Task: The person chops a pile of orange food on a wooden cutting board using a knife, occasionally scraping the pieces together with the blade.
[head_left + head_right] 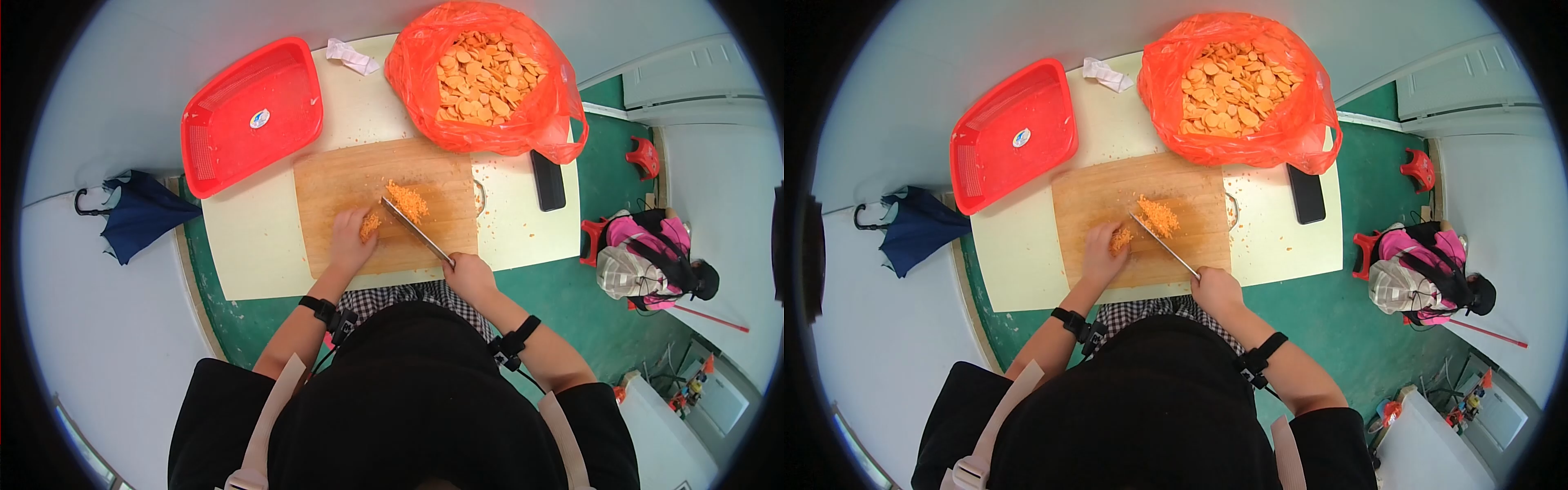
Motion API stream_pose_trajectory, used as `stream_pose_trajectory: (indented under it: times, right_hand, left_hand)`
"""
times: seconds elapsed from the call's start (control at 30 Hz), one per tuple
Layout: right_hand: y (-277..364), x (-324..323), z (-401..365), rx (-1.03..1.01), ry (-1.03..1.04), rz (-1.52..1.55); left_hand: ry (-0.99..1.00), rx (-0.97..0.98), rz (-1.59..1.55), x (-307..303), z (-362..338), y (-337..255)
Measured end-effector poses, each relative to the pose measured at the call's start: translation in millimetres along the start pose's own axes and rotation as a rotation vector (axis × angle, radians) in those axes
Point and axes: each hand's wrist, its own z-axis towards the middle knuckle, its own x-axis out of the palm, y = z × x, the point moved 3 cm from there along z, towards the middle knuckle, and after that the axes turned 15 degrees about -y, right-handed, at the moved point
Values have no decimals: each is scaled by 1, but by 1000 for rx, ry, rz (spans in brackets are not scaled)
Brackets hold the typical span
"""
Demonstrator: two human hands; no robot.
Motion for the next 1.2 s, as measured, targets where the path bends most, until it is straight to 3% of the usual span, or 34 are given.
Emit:
stream_pose_trajectory:
  times: [0.07, 0.27, 0.33, 0.43, 0.73, 0.93, 1.2]
  right_hand:
    - [0, 0, -1, 4, -1, -3]
    - [5, 2, -9, -92, -43, -100]
    - [12, 1, -11, -221, -116, -103]
    - [23, -2, -14, -260, -78, -138]
    - [16, -5, -5, -178, -86, -144]
    - [12, -12, -2, -119, -107, -153]
    - [23, -5, -6, -218, -95, -145]
  left_hand:
    - [-71, 52, 14, -8, 0, -6]
    - [-13, 118, -31, -5, -8, -6]
    - [75, 144, -34, 3, -10, 1]
    - [24, 213, -69, -2, -5, -4]
    - [-88, 125, -75, 2, 8, -9]
    - [-38, 92, -34, 6, 1, 2]
    - [-51, 136, -69, 6, -3, 8]
